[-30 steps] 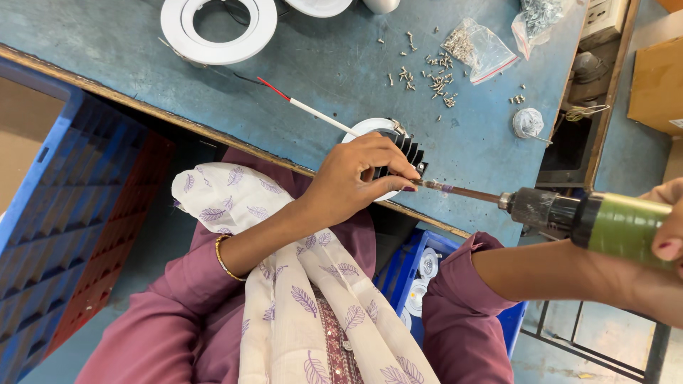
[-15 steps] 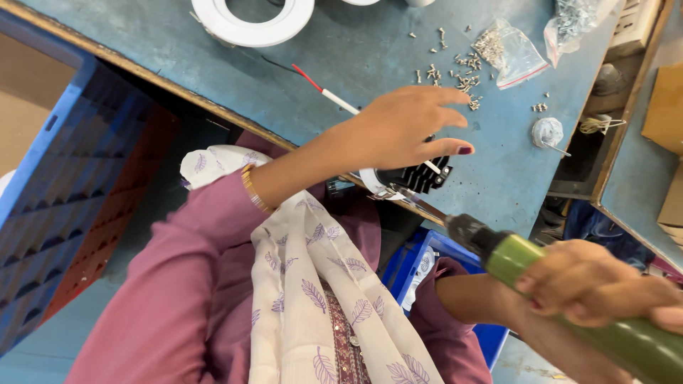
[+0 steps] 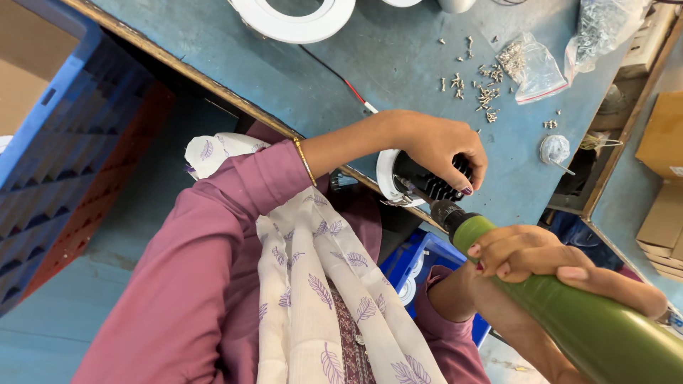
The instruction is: The person assembles LED downlight fixtures at a workbench. They insert the LED module into a black heatsink housing, route the red and white wires, pick small screws from the table, and use a green electric screwdriver to drive screws and secure the housing to the white trim ring. They turn the fixture over, check the fit, and place the finished downlight into a blue bin.
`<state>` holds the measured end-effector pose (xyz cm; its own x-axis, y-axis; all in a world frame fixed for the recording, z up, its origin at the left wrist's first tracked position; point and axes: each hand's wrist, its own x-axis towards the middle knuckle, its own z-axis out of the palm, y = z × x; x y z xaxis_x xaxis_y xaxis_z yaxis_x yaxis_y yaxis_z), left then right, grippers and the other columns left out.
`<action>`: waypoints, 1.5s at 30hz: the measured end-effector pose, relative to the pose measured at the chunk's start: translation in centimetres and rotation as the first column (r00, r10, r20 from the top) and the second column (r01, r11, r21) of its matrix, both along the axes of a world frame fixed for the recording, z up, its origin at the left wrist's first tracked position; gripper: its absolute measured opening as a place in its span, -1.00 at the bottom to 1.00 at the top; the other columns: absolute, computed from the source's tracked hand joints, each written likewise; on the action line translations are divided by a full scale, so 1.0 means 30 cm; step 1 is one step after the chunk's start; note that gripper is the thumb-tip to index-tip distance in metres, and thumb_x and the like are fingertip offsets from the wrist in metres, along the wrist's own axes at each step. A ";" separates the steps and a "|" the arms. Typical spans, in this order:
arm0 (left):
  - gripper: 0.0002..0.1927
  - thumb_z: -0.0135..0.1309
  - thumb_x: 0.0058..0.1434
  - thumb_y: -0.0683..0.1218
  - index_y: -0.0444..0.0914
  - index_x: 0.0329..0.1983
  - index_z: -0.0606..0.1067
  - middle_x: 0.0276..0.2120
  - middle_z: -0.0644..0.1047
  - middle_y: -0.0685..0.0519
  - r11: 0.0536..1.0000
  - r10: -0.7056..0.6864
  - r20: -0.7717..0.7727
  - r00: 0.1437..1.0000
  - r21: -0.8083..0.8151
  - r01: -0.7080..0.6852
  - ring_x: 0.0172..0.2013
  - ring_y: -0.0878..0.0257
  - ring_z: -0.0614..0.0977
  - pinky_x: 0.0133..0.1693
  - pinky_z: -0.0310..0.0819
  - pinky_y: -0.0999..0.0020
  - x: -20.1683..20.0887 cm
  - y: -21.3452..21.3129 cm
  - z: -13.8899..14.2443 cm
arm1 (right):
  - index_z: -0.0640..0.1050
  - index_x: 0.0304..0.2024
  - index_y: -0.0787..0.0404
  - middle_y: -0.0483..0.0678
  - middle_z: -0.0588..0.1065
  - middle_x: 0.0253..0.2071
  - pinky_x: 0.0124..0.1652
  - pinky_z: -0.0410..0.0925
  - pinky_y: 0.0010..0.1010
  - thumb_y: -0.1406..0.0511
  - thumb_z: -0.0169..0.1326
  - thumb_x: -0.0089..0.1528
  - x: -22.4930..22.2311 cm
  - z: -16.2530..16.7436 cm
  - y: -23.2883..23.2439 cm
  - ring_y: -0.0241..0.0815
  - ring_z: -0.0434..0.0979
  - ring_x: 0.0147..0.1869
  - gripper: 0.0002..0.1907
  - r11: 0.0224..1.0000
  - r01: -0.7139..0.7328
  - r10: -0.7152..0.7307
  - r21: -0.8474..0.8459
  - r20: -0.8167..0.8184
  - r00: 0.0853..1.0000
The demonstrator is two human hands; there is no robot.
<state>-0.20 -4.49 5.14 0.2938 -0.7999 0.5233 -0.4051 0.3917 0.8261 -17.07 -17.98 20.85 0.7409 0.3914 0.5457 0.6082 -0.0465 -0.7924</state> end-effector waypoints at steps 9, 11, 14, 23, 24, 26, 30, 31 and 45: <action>-0.65 0.15 0.26 0.09 -0.25 -0.07 0.60 -0.22 0.67 0.02 0.995 0.082 0.006 0.997 -0.063 -0.081 -0.23 0.15 0.69 -0.15 0.52 0.25 -0.032 0.072 -0.001 | 0.22 -0.05 0.40 0.22 0.41 -0.51 -0.55 0.42 -0.11 -0.19 -0.04 0.25 0.007 -0.110 0.020 0.10 0.45 -0.55 -0.25 0.949 0.008 -0.044 0.316 0.108 0.993; -0.64 0.11 0.23 0.12 -0.22 -0.11 0.61 -0.24 0.68 0.03 0.996 0.089 -0.051 0.995 -0.014 -0.090 -0.24 0.16 0.70 -0.17 0.53 0.25 -0.042 0.078 -0.004 | 0.23 -0.05 0.41 0.22 0.41 -0.52 -0.53 0.43 -0.08 -0.19 -0.02 0.22 0.014 -0.121 0.024 0.12 0.45 -0.56 -0.23 0.929 0.007 -0.056 0.371 0.120 0.991; -0.63 0.07 0.22 0.13 -0.21 -0.14 0.61 -0.27 0.68 0.02 0.992 0.129 -0.066 0.989 0.019 -0.128 -0.26 0.14 0.70 -0.18 0.51 0.23 -0.053 0.074 -0.013 | 0.23 -0.04 0.41 0.19 0.41 -0.52 -0.58 0.43 -0.10 -0.22 -0.02 0.22 0.020 -0.133 0.027 0.11 0.45 -0.58 -0.20 0.937 0.039 -0.092 0.348 0.136 0.986; -0.66 0.05 0.21 0.11 -0.21 -0.16 0.61 -0.29 0.67 0.01 0.988 0.151 -0.069 0.986 0.023 -0.150 -0.27 0.15 0.69 -0.18 0.52 0.23 -0.059 0.054 -0.040 | 0.22 0.02 0.26 0.17 0.44 -0.39 -0.59 0.32 -0.14 -0.38 -0.12 0.15 -0.002 -0.162 0.064 0.00 0.39 -0.62 -0.10 0.909 0.211 -0.231 0.360 0.014 0.973; -0.66 0.06 0.21 0.11 -0.21 -0.16 0.61 -0.29 0.67 0.02 0.990 0.142 -0.066 0.988 0.014 -0.141 -0.26 0.15 0.69 -0.17 0.52 0.23 -0.058 0.052 -0.041 | 0.23 0.03 0.26 0.17 0.45 -0.38 -0.56 0.33 -0.13 -0.37 -0.17 0.18 -0.003 -0.155 0.073 0.00 0.39 -0.60 -0.12 0.920 0.205 -0.218 0.334 0.001 0.976; -0.66 0.05 0.22 0.10 -0.22 -0.16 0.61 -0.27 0.68 0.03 0.993 0.121 -0.076 0.990 0.012 -0.120 -0.25 0.15 0.69 -0.16 0.53 0.24 -0.052 0.053 -0.039 | 0.22 0.05 0.28 0.21 0.46 -0.31 -0.47 0.36 -0.08 -0.33 -0.21 0.23 0.000 -0.138 0.096 0.04 0.44 -0.54 -0.17 0.915 0.173 -0.158 0.365 -0.070 0.985; -0.66 0.07 0.24 0.08 -0.27 -0.13 0.59 -0.27 0.66 0.00 0.996 0.092 -0.070 0.993 -0.013 -0.093 -0.25 0.13 0.68 -0.13 0.53 0.24 -0.050 0.063 -0.022 | 0.23 0.04 0.29 0.17 0.38 -0.33 -0.54 0.30 -0.13 -0.37 -0.24 0.20 0.030 -0.143 0.153 -0.05 0.38 -0.59 -0.12 0.853 0.305 -0.331 0.423 -0.013 0.944; -0.66 0.08 0.25 0.08 -0.26 -0.11 0.59 -0.25 0.66 0.00 0.994 0.106 -0.059 0.993 0.019 -0.105 -0.24 0.13 0.68 -0.12 0.54 0.25 -0.047 0.069 -0.012 | 0.23 0.02 0.28 0.14 0.35 -0.38 -0.58 0.28 -0.16 -0.38 -0.25 0.20 0.047 -0.150 0.154 -0.07 0.35 -0.62 -0.11 0.847 0.340 -0.381 0.408 0.021 0.924; -0.24 0.39 0.13 -0.03 -0.33 0.28 0.25 0.25 0.27 -0.24 0.393 0.920 0.024 0.392 -0.057 -0.918 0.24 -0.21 0.34 0.27 0.26 -0.03 -0.548 0.142 -0.122 | 0.22 -0.29 0.28 0.00 0.14 -0.50 -0.53 0.18 -0.27 0.01 -0.35 0.50 0.070 -0.082 -0.453 -0.14 0.16 -0.58 -0.51 0.704 0.219 -0.215 0.676 -0.091 0.972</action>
<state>-16.65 -0.22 1.47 0.8170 -0.0439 0.5749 -0.5694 -0.2190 0.7924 -14.97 -31.56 18.40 0.7615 -0.2535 0.5965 0.6460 0.3726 -0.6663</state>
